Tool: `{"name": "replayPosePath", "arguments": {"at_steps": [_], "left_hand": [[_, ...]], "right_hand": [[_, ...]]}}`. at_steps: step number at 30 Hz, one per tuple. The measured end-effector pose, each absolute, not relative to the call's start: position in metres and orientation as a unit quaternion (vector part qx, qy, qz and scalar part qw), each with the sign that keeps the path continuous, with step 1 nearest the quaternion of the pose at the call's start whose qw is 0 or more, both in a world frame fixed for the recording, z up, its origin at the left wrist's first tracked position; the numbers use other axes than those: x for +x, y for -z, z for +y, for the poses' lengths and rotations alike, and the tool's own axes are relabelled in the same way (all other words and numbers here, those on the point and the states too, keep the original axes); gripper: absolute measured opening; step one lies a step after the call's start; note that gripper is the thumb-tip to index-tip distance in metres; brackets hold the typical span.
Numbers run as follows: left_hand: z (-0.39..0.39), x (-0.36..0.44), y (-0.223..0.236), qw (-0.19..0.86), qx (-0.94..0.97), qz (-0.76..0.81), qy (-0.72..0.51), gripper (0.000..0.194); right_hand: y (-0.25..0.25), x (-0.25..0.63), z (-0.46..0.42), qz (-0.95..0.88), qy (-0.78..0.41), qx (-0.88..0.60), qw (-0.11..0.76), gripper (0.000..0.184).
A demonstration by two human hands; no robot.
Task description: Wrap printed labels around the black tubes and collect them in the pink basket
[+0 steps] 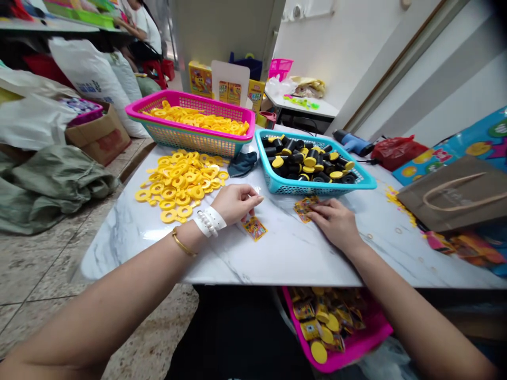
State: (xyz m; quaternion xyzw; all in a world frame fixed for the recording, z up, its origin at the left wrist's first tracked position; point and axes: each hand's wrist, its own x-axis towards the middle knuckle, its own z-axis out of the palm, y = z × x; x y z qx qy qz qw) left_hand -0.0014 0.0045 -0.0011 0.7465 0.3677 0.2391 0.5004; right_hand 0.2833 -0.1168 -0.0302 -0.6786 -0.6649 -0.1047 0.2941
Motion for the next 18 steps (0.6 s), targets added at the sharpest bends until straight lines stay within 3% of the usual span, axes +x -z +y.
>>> {"name": "replayPosePath", "arguments": {"at_steps": [6,9,13,16,18], "left_hand": [[-0.001,0.001,-0.004,0.576,0.708,0.333,-0.236,0.021],[-0.008,0.001,-0.010,0.625,0.691,0.309,-0.189,0.035],[-0.012,-0.003,-0.014,0.662,0.682,0.282,-0.133,0.052],[-0.008,-0.007,-0.014,0.679,0.658,0.274,-0.176,0.043],[-0.005,-0.008,-0.013,0.685,0.638,0.276,-0.219,0.035]], "right_hand": [[0.041,0.284,-0.118,-0.631,0.077,-0.673,0.378,0.016],[0.024,0.259,-0.129,-0.654,0.125,-0.620,0.416,0.015],[0.000,0.215,-0.121,-0.739,0.154,-0.535,0.380,0.017],[-0.007,0.191,-0.108,-0.762,0.140,-0.507,0.378,0.019],[-0.009,0.182,-0.101,-0.747,0.079,-0.508,0.422,0.025]]}}
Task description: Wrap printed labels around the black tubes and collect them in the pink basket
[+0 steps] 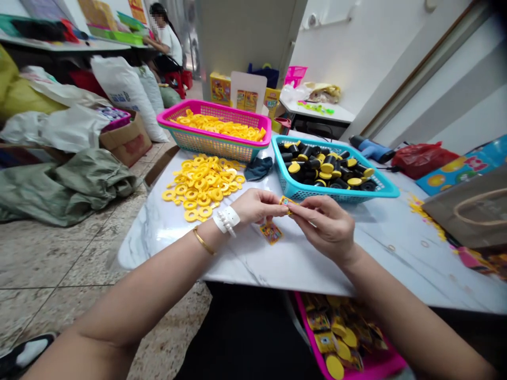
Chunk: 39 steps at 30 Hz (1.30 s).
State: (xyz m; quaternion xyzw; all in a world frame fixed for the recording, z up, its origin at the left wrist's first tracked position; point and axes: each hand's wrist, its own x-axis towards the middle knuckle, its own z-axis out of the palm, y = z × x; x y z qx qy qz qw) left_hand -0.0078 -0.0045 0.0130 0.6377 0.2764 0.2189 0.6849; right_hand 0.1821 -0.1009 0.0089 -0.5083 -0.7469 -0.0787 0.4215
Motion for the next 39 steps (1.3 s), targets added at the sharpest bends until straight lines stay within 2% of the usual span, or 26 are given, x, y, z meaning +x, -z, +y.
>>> {"name": "replayPosePath", "arguments": {"at_steps": [2,4,6,8,11,15,21,25,27,32,39], "left_hand": [[-0.003,-0.007,-0.011,0.670,0.635,0.292,-0.250,0.029],[-0.004,-0.005,-0.009,0.635,0.655,0.309,-0.268,0.028],[-0.007,-0.003,-0.007,0.587,0.690,0.317,-0.279,0.036],[-0.010,-0.003,-0.006,0.537,0.726,0.319,-0.287,0.045],[-0.011,-0.003,-0.005,0.474,0.755,0.337,-0.303,0.048],[-0.008,-0.003,-0.006,0.448,0.736,0.371,-0.347,0.037],[-0.010,0.000,-0.004,0.441,0.723,0.417,-0.330,0.027],[-0.008,0.001,-0.002,0.436,0.719,0.433,-0.325,0.023],[-0.008,0.001,-0.003,0.440,0.714,0.428,-0.337,0.027],[-0.019,0.001,-0.010,0.495,0.702,0.373,-0.350,0.036],[-0.037,0.003,-0.012,0.517,0.695,0.339,-0.368,0.034]], "right_hand": [[-0.009,0.177,-0.096,-0.693,-0.030,-0.530,0.489,0.036],[-0.008,0.173,-0.093,-0.620,-0.161,-0.558,0.527,0.038],[-0.005,0.170,-0.090,-0.570,-0.263,-0.576,0.524,0.031],[-0.002,0.166,-0.086,-0.552,-0.299,-0.584,0.515,0.033],[0.004,0.160,-0.082,-0.549,-0.273,-0.588,0.528,0.037],[0.013,0.161,-0.081,-0.552,-0.210,-0.612,0.526,0.041],[0.026,0.174,-0.081,-0.617,-0.099,-0.658,0.419,0.044],[0.025,0.178,-0.080,-0.665,-0.020,-0.638,0.387,0.032],[0.021,0.178,-0.081,-0.660,-0.009,-0.632,0.407,0.031],[0.013,0.175,-0.085,-0.570,-0.026,-0.653,0.498,0.047],[0.013,0.168,-0.088,-0.567,-0.055,-0.635,0.522,0.047]]}}
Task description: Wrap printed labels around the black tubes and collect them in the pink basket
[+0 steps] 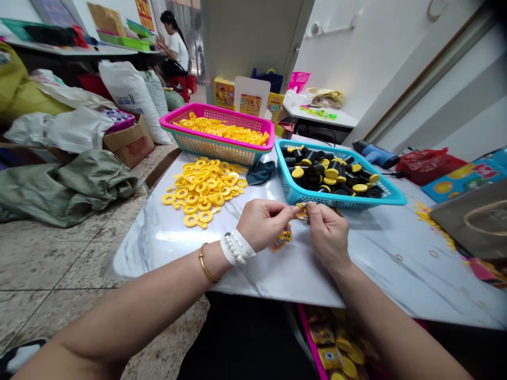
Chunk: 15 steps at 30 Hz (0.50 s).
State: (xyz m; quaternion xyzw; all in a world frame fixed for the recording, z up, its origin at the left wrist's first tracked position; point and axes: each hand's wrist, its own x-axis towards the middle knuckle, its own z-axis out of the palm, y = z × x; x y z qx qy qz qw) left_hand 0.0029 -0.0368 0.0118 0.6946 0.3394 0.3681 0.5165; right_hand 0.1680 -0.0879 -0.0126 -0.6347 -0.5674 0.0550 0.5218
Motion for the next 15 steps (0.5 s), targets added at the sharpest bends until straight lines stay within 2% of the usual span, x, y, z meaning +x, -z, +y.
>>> {"name": "replayPosePath", "arguments": {"at_steps": [10,15], "left_hand": [[-0.0348,0.0023,-0.0108,0.478,0.673,0.365,-0.430,0.024],[-0.0324,0.0033,-0.0067,0.496,0.684,0.362,-0.394,0.019]], "right_hand": [[0.0114,0.1630,-0.0889,-0.593,-0.050,-0.616,0.516,0.050],[0.0120,0.1613,-0.0903,-0.629,-0.055,-0.582,0.513,0.042]]}}
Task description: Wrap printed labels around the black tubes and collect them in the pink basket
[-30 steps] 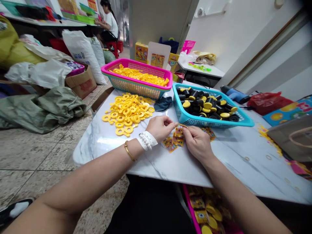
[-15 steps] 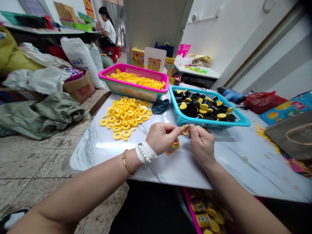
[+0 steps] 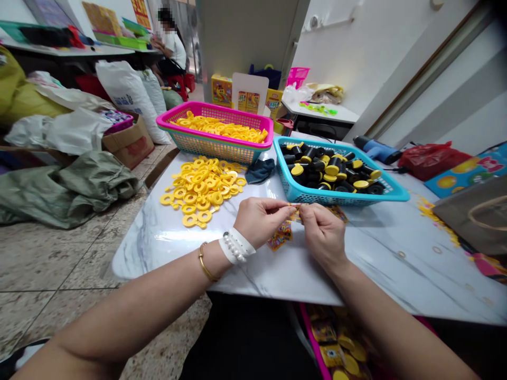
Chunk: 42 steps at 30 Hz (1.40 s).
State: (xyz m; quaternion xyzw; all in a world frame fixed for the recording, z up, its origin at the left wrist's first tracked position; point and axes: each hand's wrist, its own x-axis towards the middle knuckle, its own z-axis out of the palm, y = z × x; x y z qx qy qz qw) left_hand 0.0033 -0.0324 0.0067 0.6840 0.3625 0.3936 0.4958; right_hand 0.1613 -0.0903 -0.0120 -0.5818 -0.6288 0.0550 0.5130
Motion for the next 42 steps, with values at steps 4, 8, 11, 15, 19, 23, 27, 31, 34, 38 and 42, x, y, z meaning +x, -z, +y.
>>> {"name": "replayPosePath", "arguments": {"at_steps": [4,8,11,15,19,23,27,31,34,38,42], "left_hand": [[-0.022,0.002,-0.005,0.505,0.668,0.394,-0.379,0.014],[-0.020,0.001,-0.009,0.545,0.637,0.383,-0.387,0.016],[-0.022,0.001,-0.013,0.609,0.603,0.365,-0.365,0.022],[-0.020,0.000,-0.014,0.680,0.541,0.356,-0.345,0.020],[-0.015,-0.002,-0.011,0.739,0.502,0.324,-0.311,0.022],[-0.009,-0.003,-0.013,0.722,0.521,0.359,-0.281,0.016],[0.002,-0.007,-0.018,0.693,0.475,0.394,-0.371,0.023],[0.013,-0.011,-0.018,0.687,0.437,0.398,-0.423,0.020],[0.017,-0.012,-0.017,0.697,0.422,0.396,-0.424,0.019],[0.020,-0.014,-0.020,0.702,0.390,0.379,-0.459,0.017],[0.021,-0.018,-0.026,0.678,0.374,0.384,-0.504,0.015]], "right_hand": [[0.017,0.164,-0.090,-0.622,-0.117,-0.583,0.509,0.026],[0.018,0.165,-0.088,-0.592,-0.158,-0.595,0.521,0.020],[0.017,0.163,-0.086,-0.612,-0.112,-0.594,0.510,0.023],[0.019,0.162,-0.084,-0.608,-0.115,-0.579,0.531,0.023],[0.020,0.163,-0.084,-0.598,-0.161,-0.568,0.542,0.028],[0.020,0.166,-0.085,-0.636,-0.150,-0.585,0.480,0.033],[0.024,0.169,-0.088,-0.765,-0.081,-0.549,0.327,0.017],[0.024,0.172,-0.091,-0.817,-0.025,-0.521,0.246,0.008],[0.018,0.178,-0.092,-0.823,-0.016,-0.514,0.241,0.009],[0.014,0.191,-0.100,-0.800,-0.033,-0.525,0.287,0.013],[0.006,0.207,-0.114,-0.774,0.049,-0.559,0.293,0.010]]}}
